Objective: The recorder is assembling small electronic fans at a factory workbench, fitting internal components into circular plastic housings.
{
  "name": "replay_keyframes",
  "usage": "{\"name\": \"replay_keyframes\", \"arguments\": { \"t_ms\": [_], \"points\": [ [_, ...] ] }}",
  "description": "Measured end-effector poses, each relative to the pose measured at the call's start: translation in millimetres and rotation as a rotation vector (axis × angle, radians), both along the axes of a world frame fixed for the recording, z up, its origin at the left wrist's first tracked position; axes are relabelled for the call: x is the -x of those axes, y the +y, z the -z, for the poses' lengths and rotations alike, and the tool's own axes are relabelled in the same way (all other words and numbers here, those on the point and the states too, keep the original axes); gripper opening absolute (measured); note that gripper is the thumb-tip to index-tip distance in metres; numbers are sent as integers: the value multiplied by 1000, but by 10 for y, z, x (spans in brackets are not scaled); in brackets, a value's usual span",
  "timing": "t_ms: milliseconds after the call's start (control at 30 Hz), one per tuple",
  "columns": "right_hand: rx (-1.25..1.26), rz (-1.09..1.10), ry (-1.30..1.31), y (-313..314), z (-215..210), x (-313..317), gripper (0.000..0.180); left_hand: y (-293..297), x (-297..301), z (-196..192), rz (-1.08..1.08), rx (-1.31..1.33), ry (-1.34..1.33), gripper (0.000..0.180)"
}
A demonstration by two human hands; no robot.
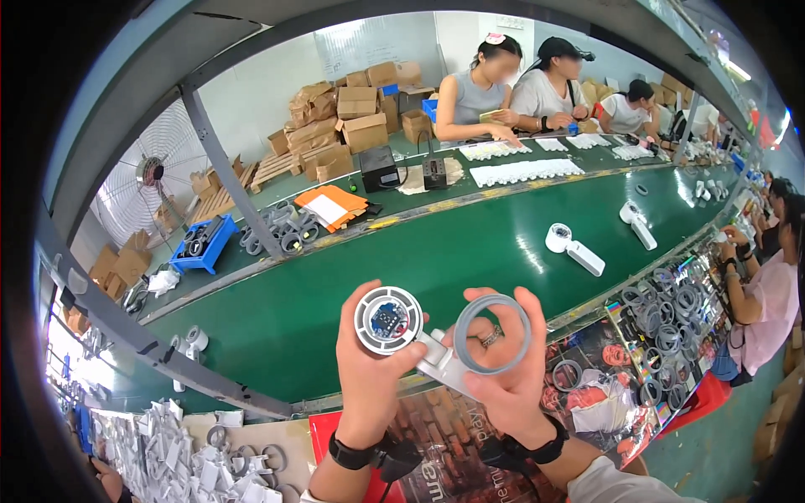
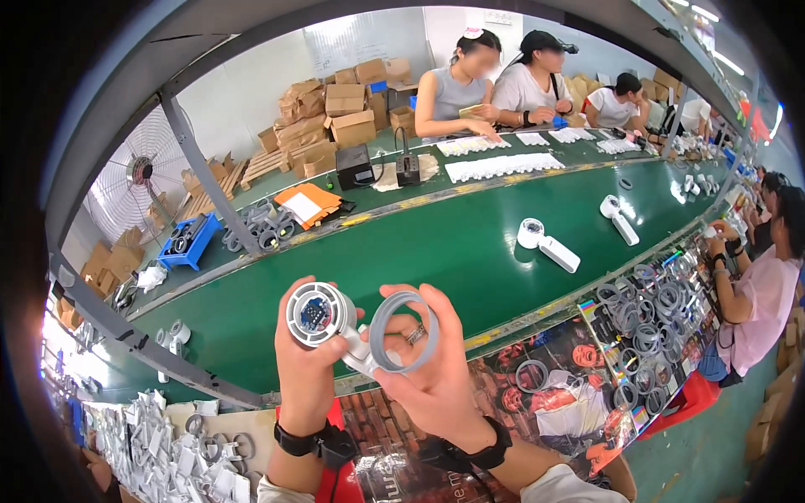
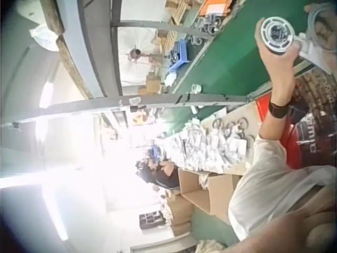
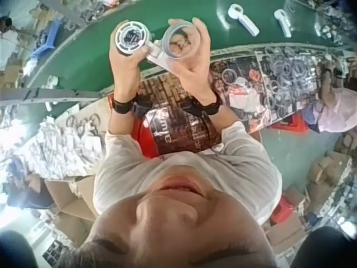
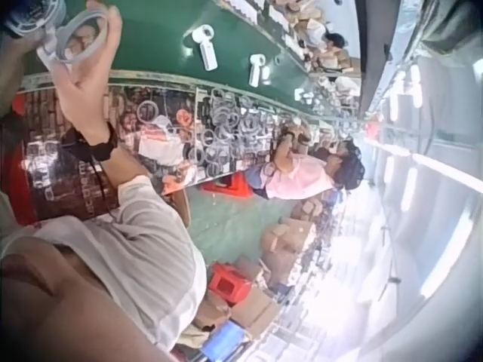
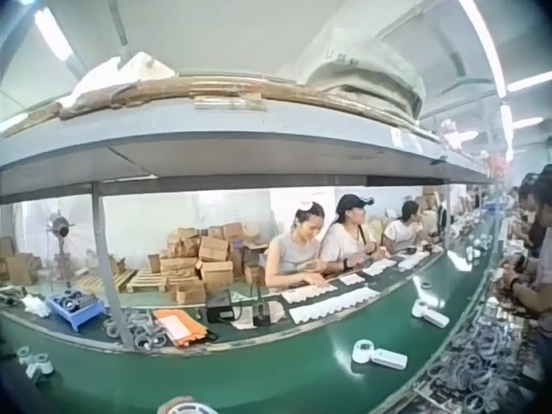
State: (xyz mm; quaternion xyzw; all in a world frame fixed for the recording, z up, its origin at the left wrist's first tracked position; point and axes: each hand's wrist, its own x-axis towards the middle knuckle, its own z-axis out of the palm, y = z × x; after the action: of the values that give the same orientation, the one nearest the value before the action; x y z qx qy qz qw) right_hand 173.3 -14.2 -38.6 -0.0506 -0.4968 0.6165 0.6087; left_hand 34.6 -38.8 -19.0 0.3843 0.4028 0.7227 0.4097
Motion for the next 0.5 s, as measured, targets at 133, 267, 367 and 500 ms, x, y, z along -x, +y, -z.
{"name": "replay_keyframes", "arguments": {
  "t_ms": [133, 267, 367, 500],
  "points": [
    [-46, 97, 19, 95, 57, -12, 89, -1, 34, 2, 161, -8, -30, 72],
    [39, 62, 15, 97, -32, -71, 85, -9, 43, 13, 97, -49, 120, 70],
    [45, 44, -19, 120, -48, -112, 80, -7, 33, 47, 58, -62, 190, 69],
    [33, -44, 124, 155, -84, -130, 70, -32, 53, 47, -20, -89, 305, 67]
  ]
}}
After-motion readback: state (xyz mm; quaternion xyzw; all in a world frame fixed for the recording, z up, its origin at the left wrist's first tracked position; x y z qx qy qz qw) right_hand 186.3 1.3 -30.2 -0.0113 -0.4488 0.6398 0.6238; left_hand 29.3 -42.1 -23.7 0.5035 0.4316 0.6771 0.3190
